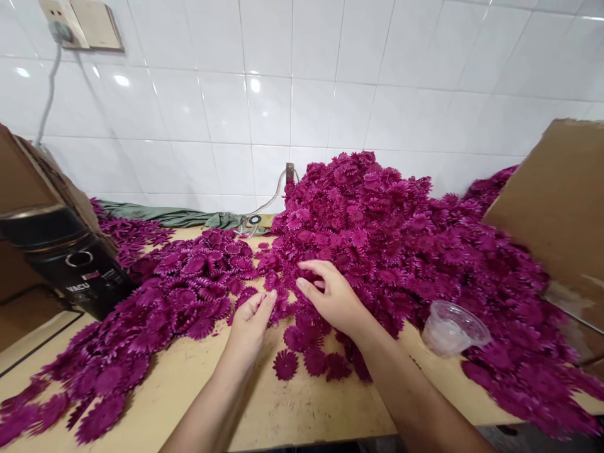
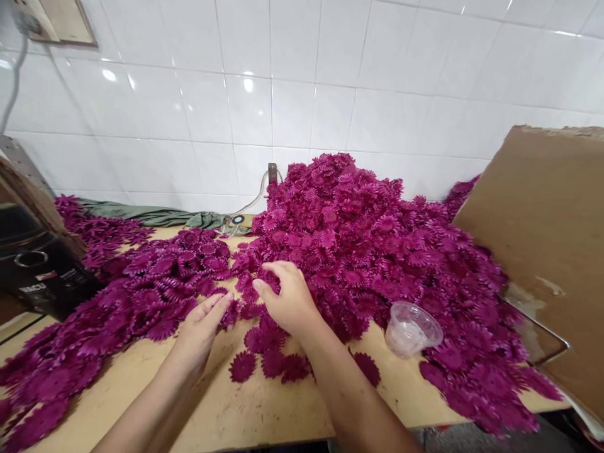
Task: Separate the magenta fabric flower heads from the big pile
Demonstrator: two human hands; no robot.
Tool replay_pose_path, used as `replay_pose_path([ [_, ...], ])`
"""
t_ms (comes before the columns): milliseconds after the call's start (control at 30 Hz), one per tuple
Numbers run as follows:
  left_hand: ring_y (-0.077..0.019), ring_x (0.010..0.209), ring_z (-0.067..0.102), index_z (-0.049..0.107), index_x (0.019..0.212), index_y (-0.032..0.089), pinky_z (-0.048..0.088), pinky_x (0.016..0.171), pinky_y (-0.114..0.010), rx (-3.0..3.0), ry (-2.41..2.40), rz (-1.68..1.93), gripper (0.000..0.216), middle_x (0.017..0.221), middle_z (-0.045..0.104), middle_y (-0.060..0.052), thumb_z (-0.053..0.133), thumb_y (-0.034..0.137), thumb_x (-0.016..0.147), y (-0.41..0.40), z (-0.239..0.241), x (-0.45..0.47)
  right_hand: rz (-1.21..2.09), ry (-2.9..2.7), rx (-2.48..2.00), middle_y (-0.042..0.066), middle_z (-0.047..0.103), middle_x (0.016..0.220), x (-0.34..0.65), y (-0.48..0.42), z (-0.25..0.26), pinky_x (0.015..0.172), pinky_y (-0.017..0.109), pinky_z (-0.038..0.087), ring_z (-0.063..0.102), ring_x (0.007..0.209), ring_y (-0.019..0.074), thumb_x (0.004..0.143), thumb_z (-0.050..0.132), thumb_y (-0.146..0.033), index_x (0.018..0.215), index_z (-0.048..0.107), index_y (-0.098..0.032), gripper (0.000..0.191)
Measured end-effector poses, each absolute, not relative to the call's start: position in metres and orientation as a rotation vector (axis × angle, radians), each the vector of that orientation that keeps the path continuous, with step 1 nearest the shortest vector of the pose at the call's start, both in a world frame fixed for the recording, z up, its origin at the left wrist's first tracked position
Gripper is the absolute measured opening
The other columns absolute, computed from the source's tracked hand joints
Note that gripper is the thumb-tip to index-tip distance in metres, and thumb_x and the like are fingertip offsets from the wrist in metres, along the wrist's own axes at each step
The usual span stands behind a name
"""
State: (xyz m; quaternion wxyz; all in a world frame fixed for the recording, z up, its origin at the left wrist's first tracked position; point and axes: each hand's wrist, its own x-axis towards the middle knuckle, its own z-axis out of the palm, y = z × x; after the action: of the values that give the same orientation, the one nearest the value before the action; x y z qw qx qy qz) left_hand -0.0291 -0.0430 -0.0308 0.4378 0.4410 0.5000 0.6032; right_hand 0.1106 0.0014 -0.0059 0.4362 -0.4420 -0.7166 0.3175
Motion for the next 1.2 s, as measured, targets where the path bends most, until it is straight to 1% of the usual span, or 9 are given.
replay_pose_path([
  [100, -0.0080, 0.043, 0.036, 0.046, 0.050, 0.018, 0.031, 0.045, -0.021, 1.123, 1.211, 1.429, 0.043, 0.043, 0.040, 0.007, 0.059, 0.058, 0.059, -0.036, -0.036, -0.026, 1.121, -1.817, -0.958, 0.003, 0.061, 0.079, 0.101, -0.015, -0.007, 0.068, 0.028, 0.047, 0.058, 0.072, 0.0138, 0.070, 0.055, -0.026, 0.083, 0.059, -0.016, 0.016],
  [200, -0.0098, 0.047, 0.042, 0.050, 0.055, 0.017, 0.035, 0.049, -0.022, 1.193, 1.180, 1.361, 0.044, 0.047, 0.046, 0.005, 0.053, 0.060, 0.063, -0.039, -0.036, -0.023, 1.091, -1.742, -0.991, -0.002, 0.055, 0.062, 0.095, -0.017, -0.014, 0.058, 0.024, 0.044, 0.053, 0.057, 0.0105, 0.069, 0.052, -0.018, 0.069, 0.054, -0.017, 0.002],
  [267, -0.0103, 0.051, 0.043, 0.049, 0.058, 0.018, 0.036, 0.053, -0.023, 1.265, 1.186, 1.334, 0.038, 0.051, 0.048, 0.004, 0.055, 0.055, 0.065, -0.043, -0.034, -0.022, 1.033, -1.663, -1.039, -0.003, 0.051, 0.056, 0.094, -0.012, -0.020, 0.054, 0.024, 0.041, 0.048, 0.052, 0.0097, 0.069, 0.050, -0.020, 0.063, 0.051, -0.018, 0.006],
  [433, -0.0091, 0.049, 0.035, 0.036, 0.054, 0.021, 0.032, 0.050, -0.021, 1.398, 1.240, 1.318, 0.033, 0.050, 0.037, 0.007, 0.055, 0.044, 0.069, -0.053, -0.030, -0.017, 0.983, -1.474, -1.093, -0.005, 0.047, 0.049, 0.096, 0.007, -0.024, 0.048, 0.023, 0.036, 0.044, 0.044, 0.0092, 0.069, 0.051, -0.029, 0.059, 0.048, -0.018, 0.015],
  [600, -0.0097, 0.049, 0.034, 0.037, 0.053, 0.021, 0.032, 0.047, -0.021, 1.392, 1.238, 1.250, 0.034, 0.051, 0.034, 0.006, 0.055, 0.044, 0.070, -0.076, -0.034, -0.021, 0.892, -1.183, -1.182, -0.007, 0.047, 0.049, 0.116, 0.032, -0.013, 0.045, 0.020, 0.034, 0.052, 0.041, 0.0094, 0.072, 0.046, -0.029, 0.064, 0.042, -0.020, 0.012],
  [767, -0.0121, 0.056, 0.044, 0.048, 0.057, 0.019, 0.039, 0.053, -0.022, 1.334, 1.244, 1.253, 0.029, 0.055, 0.045, 0.003, 0.057, 0.045, 0.069, -0.080, -0.028, -0.033, 0.997, -1.252, -1.113, -0.006, 0.052, 0.051, 0.119, 0.029, -0.008, 0.046, 0.020, 0.035, 0.052, 0.043, 0.0086, 0.063, 0.056, -0.027, 0.064, 0.044, -0.019, 0.014],
  [900, -0.0145, 0.065, 0.050, 0.054, 0.067, 0.019, 0.043, 0.063, -0.024, 1.329, 1.159, 1.253, 0.024, 0.066, 0.056, 0.000, 0.057, 0.043, 0.069, -0.071, -0.022, -0.032, 1.193, -1.326, -1.018, -0.007, 0.047, 0.046, 0.111, 0.017, -0.017, 0.041, 0.020, 0.030, 0.040, 0.038, 0.0052, 0.061, 0.057, -0.039, 0.058, 0.043, -0.018, 0.025],
  [1067, -0.0149, 0.064, 0.051, 0.056, 0.065, 0.018, 0.044, 0.066, -0.026, 1.329, 1.173, 1.250, 0.027, 0.065, 0.058, 0.000, 0.059, 0.045, 0.066, -0.067, -0.021, -0.029, 1.233, -1.337, -0.999, -0.011, 0.027, 0.041, 0.110, 0.014, -0.027, 0.038, 0.020, 0.020, 0.025, 0.036, 0.0036, 0.062, 0.056, -0.048, 0.052, 0.032, -0.021, 0.037],
  [1200, -0.0145, 0.065, 0.051, 0.058, 0.065, 0.018, 0.043, 0.066, -0.025, 1.350, 1.192, 1.302, 0.023, 0.064, 0.057, 0.001, 0.060, 0.041, 0.067, -0.063, -0.018, -0.029, 1.296, -1.363, -0.976, -0.011, 0.030, 0.042, 0.109, 0.008, -0.022, 0.040, 0.020, 0.023, 0.028, 0.038, 0.0042, 0.063, 0.056, -0.045, 0.053, 0.034, -0.020, 0.035],
])
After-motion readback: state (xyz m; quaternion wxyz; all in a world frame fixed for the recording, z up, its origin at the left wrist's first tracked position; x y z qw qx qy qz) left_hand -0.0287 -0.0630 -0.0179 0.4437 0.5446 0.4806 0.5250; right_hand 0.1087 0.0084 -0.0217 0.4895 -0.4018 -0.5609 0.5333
